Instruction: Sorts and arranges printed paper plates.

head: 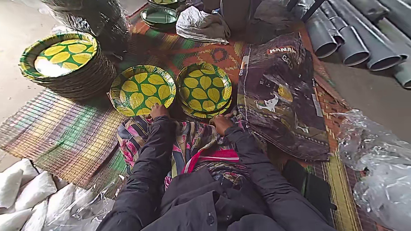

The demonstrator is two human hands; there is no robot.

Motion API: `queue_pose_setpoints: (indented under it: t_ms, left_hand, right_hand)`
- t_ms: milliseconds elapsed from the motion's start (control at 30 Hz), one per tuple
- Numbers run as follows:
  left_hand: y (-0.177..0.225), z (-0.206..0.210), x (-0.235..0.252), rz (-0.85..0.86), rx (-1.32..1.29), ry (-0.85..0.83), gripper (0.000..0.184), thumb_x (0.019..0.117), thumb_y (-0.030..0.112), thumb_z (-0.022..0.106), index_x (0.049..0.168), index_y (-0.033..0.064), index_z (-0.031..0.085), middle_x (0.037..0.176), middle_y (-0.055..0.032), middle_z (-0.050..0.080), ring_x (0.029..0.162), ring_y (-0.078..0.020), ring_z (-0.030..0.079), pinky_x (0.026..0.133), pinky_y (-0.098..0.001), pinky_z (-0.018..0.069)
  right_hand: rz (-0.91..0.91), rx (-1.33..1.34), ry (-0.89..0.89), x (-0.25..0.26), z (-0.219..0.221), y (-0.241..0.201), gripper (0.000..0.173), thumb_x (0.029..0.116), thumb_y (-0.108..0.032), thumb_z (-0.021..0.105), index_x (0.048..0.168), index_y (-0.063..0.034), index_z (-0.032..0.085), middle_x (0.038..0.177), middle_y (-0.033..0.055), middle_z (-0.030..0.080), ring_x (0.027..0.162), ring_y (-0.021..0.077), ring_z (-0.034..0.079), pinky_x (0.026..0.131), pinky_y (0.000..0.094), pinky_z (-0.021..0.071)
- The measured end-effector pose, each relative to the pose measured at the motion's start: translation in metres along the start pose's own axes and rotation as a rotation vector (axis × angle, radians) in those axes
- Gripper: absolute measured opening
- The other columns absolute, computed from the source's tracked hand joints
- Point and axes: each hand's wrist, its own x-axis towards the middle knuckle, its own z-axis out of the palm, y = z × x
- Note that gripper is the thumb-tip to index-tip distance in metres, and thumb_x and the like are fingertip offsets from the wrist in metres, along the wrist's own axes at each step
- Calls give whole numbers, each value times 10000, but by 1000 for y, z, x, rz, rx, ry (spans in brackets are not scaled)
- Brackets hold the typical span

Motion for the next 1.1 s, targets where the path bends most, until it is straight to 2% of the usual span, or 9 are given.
queue_pose_setpoints:
  t_ms: [100, 233, 367, 467, 633, 767, 833, 933, 1100]
  left_hand:
    - [7, -12, 3, 9, 14, -57, 312, 977, 156, 651, 1188, -71, 688, 1388, -308, 587, 1318, -476, 559, 1013, -665, 488]
    - [-3, -27, 25, 97, 103, -139, 404, 928, 296, 727, 1176, -23, 708, 1351, -283, 623, 1275, -465, 597, 983, -686, 498]
    - [-7, -29, 31, 158, 149, -182, 467, 932, 358, 739, 1177, -38, 698, 1313, -310, 635, 1275, -481, 595, 996, -702, 484]
    - [4, -39, 27, 177, 232, -224, 486, 944, 332, 736, 1178, -88, 670, 1306, -335, 627, 1265, -506, 591, 991, -705, 477]
    - [32, -52, 21, 145, 361, -295, 434, 950, 256, 730, 1202, -91, 661, 1339, -321, 614, 1298, -490, 570, 1017, -681, 464]
    - [33, -40, 26, 165, 414, -284, 447, 927, 260, 757, 1174, -100, 666, 1296, -338, 628, 1267, -507, 584, 996, -690, 474]
    - [33, -36, 29, 163, 380, -263, 428, 935, 226, 744, 1185, -112, 661, 1313, -351, 615, 1286, -525, 563, 1023, -694, 457]
    - [33, -34, 25, 124, 322, -283, 389, 1015, 199, 624, 1254, -108, 635, 1381, -336, 586, 1343, -500, 535, 1071, -675, 432]
    - [36, -24, 25, 75, 247, -227, 403, 999, 241, 641, 1229, -90, 654, 1351, -322, 612, 1308, -496, 565, 1023, -682, 468]
  right_hand:
    - [-27, 17, -10, -5, 2, 3, 355, 893, 26, 686, 1246, -3, 665, 1277, 259, 633, 1258, 450, 567, 1018, 617, 458]
    - [12, 100, -136, -21, 2, 9, 491, 933, -131, 737, 1354, 40, 551, 1288, 294, 614, 1245, 451, 587, 1058, 591, 455]
    - [-25, 91, -155, -14, -17, 29, 363, 973, -134, 685, 1291, 38, 660, 1282, 300, 648, 1259, 469, 586, 1080, 623, 419]
    - [-66, 110, -2, 4, -54, 40, 297, 991, -62, 616, 1261, 43, 677, 1324, 325, 606, 1324, 499, 518, 1093, 645, 401]
    - [-68, 266, 317, 24, -73, 53, 291, 971, 24, 549, 1219, 48, 698, 1305, 303, 630, 1280, 462, 573, 1093, 604, 423]
    - [-53, 282, 604, 27, -76, 57, 260, 927, -23, 604, 1140, -13, 754, 1214, 284, 664, 1226, 465, 587, 1059, 602, 432]
    - [8, 289, 469, 30, -72, 56, 244, 972, -111, 649, 1179, -11, 731, 1259, 288, 642, 1243, 464, 580, 1074, 610, 422]
    - [-71, 303, -15, 37, -66, 59, 321, 998, -152, 676, 1263, 30, 684, 1242, 277, 676, 1180, 424, 645, 1068, 585, 456]
    - [63, 441, 226, 34, -75, 38, 317, 1064, -165, 543, 1315, -4, 650, 1258, 230, 686, 1214, 383, 642, 1079, 560, 452]
